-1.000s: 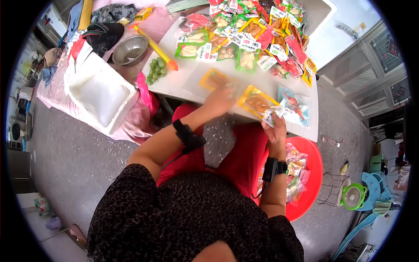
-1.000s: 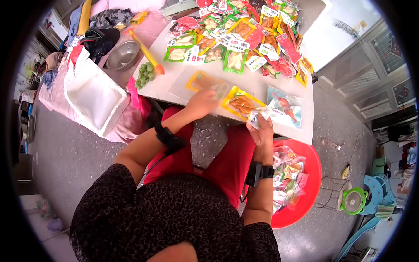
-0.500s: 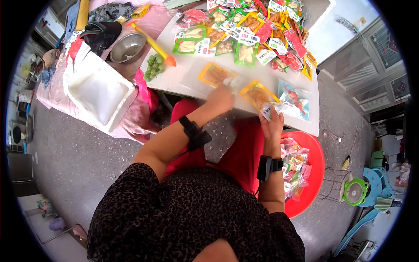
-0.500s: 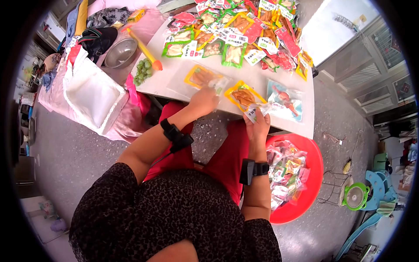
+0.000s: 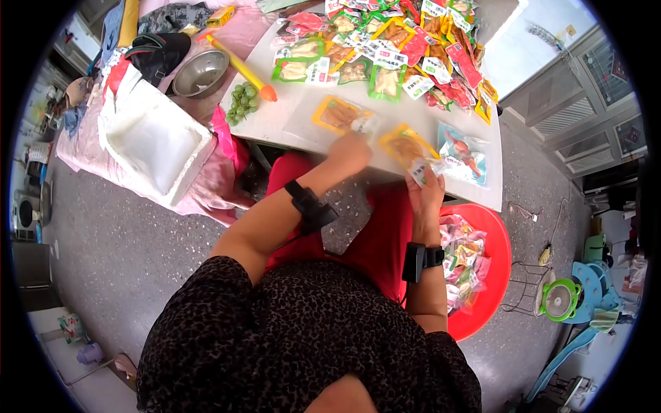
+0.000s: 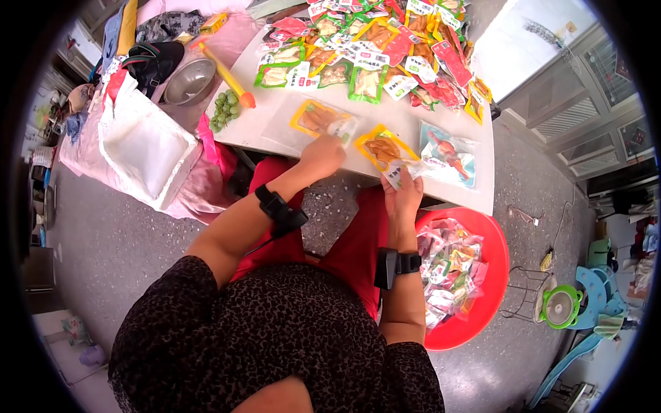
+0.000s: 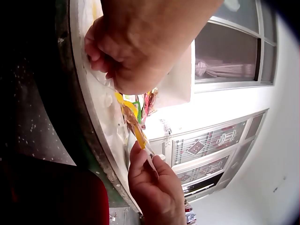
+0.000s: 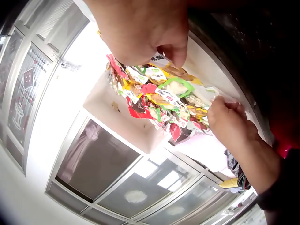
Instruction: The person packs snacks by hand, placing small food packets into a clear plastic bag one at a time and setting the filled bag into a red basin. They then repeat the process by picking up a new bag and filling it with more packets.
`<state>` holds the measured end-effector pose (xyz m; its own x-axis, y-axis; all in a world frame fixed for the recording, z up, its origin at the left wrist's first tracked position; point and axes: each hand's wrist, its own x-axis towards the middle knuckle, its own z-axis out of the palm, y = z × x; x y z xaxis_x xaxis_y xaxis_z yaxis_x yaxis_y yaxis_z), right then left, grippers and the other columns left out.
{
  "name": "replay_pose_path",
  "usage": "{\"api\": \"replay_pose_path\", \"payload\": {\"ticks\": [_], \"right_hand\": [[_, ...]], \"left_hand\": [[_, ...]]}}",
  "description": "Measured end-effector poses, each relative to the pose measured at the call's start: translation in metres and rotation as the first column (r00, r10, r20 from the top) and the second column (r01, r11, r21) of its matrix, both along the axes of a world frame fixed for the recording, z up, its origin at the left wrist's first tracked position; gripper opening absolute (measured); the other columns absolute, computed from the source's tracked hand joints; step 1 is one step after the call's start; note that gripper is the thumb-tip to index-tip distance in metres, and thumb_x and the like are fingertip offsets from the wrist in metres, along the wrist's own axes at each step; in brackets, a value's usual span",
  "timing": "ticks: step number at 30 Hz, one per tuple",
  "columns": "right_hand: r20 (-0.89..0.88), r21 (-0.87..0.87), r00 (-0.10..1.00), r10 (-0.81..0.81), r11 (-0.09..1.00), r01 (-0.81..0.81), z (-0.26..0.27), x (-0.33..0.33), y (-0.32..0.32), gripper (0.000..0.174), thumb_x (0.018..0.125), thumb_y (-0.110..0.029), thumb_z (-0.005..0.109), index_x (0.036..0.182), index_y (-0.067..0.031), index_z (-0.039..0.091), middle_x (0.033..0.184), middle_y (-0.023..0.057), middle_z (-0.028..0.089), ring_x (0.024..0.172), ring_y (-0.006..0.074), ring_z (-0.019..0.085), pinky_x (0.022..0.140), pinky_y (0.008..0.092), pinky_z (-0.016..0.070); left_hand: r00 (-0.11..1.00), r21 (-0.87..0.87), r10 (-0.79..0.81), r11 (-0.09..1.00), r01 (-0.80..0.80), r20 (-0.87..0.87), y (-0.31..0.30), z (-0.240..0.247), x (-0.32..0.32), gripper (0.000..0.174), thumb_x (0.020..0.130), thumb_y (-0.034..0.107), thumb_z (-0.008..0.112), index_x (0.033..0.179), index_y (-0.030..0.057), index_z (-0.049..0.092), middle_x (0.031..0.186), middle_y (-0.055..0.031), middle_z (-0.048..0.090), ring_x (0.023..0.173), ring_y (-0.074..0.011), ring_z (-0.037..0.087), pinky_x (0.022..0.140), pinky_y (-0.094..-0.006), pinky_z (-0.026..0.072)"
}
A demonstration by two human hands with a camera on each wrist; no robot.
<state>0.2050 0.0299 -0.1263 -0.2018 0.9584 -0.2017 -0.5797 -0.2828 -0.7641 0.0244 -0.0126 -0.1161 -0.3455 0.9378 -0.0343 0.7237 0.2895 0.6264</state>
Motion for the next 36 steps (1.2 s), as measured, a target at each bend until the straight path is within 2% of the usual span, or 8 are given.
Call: {"api": "replay_pose_path", "payload": {"ticks": [4, 10, 14, 24, 27, 30, 32, 36], "right_hand": [[-0.025, -0.01, 0.997, 0.076, 0.997, -0.076, 0.002, -0.003, -0.002, 0.018, 0.081, -0.007, 0.043, 0.098, -0.0029, 0.046, 0.089, 0.0105, 0.055, 0.075, 0.0218, 0.057, 0.059, 0.0325, 0.0503], [-0.041, -0.036, 0.981, 0.191, 0.981, -0.192, 0.006, -0.012, -0.002, 0.017, 0.081, -0.008, 0.043, 0.098, -0.0025, 0.046, 0.089, 0.0106, 0.055, 0.075, 0.0214, 0.057, 0.058, 0.0315, 0.0503], [-0.012, -0.018, 0.988, 0.154, 0.988, -0.154, 0.01, -0.018, 0.0, 0.017, 0.081, -0.008, 0.044, 0.097, -0.0032, 0.046, 0.089, 0.0104, 0.055, 0.074, 0.021, 0.057, 0.059, 0.0313, 0.0501], [0.132, -0.071, 0.898, 0.419, 0.908, -0.413, 0.003, -0.053, 0.015, 0.019, 0.081, -0.01, 0.045, 0.098, -0.0033, 0.046, 0.092, 0.0085, 0.054, 0.079, 0.0197, 0.055, 0.06, 0.0324, 0.0484], [0.223, -0.13, 0.863, 0.454, 0.891, -0.435, 0.01, -0.064, 0.014, 0.019, 0.08, -0.012, 0.047, 0.096, -0.0017, 0.047, 0.085, 0.0076, 0.055, 0.071, 0.0177, 0.055, 0.055, 0.0302, 0.0476], [0.626, -0.03, 0.717, 0.307, 0.928, -0.371, 0.007, -0.053, 0.024, 0.015, 0.077, -0.012, 0.048, 0.086, -0.0001, 0.05, 0.071, 0.0065, 0.054, 0.057, 0.0146, 0.053, 0.047, 0.0266, 0.0444], [0.756, 0.107, 0.62, 0.21, 0.895, -0.434, 0.0, -0.045, 0.03, 0.013, 0.076, -0.012, 0.048, 0.079, 0.0002, 0.051, 0.063, 0.0057, 0.052, 0.05, 0.0127, 0.05, 0.043, 0.0247, 0.0412], [0.771, 0.115, 0.592, 0.236, 0.862, -0.493, -0.003, -0.056, 0.026, 0.014, 0.075, -0.011, 0.045, 0.07, 0.0007, 0.05, 0.055, 0.0057, 0.049, 0.045, 0.0114, 0.048, 0.039, 0.0228, 0.0369]], "left_hand": [[0.997, 0.122, -0.006, 0.993, -0.004, 0.081, -0.005, 0.001, -0.001, 0.022, 0.072, 0.018, 0.038, 0.076, 0.0008, 0.05, 0.082, -0.0205, 0.05, 0.08, -0.0357, 0.048, 0.069, -0.0429, 0.038], [0.999, 0.286, -0.053, 0.957, 0.047, 0.012, -0.007, 0.003, 0.003, 0.019, 0.074, 0.018, 0.04, 0.076, 0.0023, 0.05, 0.082, -0.0191, 0.051, 0.081, -0.0344, 0.048, 0.069, -0.0422, 0.0382], [0.998, 0.267, -0.054, 0.962, 0.062, -0.04, -0.012, 0.019, 0.006, 0.018, 0.074, 0.017, 0.04, 0.076, 0.0034, 0.051, 0.081, -0.0175, 0.051, 0.08, -0.0333, 0.049, 0.067, -0.042, 0.0392], [0.996, 0.284, -0.057, 0.956, 0.073, -0.065, -0.013, 0.017, 0.012, 0.015, 0.073, 0.016, 0.044, 0.075, 0.0022, 0.05, 0.081, -0.0165, 0.052, 0.076, -0.0341, 0.051, 0.063, -0.0438, 0.0402], [0.989, 0.358, -0.033, 0.93, 0.083, -0.143, -0.015, 0.011, 0.012, 0.014, 0.072, 0.014, 0.044, 0.074, 0.0011, 0.049, 0.079, -0.0167, 0.052, 0.075, -0.0345, 0.051, 0.062, -0.0442, 0.0398], [0.984, 0.408, -0.028, 0.908, 0.098, -0.174, -0.013, 0.0, 0.008, 0.013, 0.071, 0.012, 0.045, 0.072, 0.0004, 0.049, 0.076, -0.0171, 0.052, 0.073, -0.035, 0.05, 0.061, -0.0444, 0.0391], [0.986, 0.393, -0.045, 0.914, 0.107, -0.162, -0.012, -0.006, 0.008, 0.013, 0.071, 0.012, 0.045, 0.07, 0.0004, 0.049, 0.074, -0.0174, 0.052, 0.072, -0.0351, 0.05, 0.06, -0.0443, 0.0388], [0.991, 0.298, -0.062, 0.95, 0.096, -0.12, -0.013, -0.001, 0.01, 0.013, 0.071, 0.012, 0.045, 0.067, 0.0008, 0.049, 0.071, -0.0177, 0.051, 0.071, -0.0349, 0.05, 0.06, -0.0437, 0.0384]]}}
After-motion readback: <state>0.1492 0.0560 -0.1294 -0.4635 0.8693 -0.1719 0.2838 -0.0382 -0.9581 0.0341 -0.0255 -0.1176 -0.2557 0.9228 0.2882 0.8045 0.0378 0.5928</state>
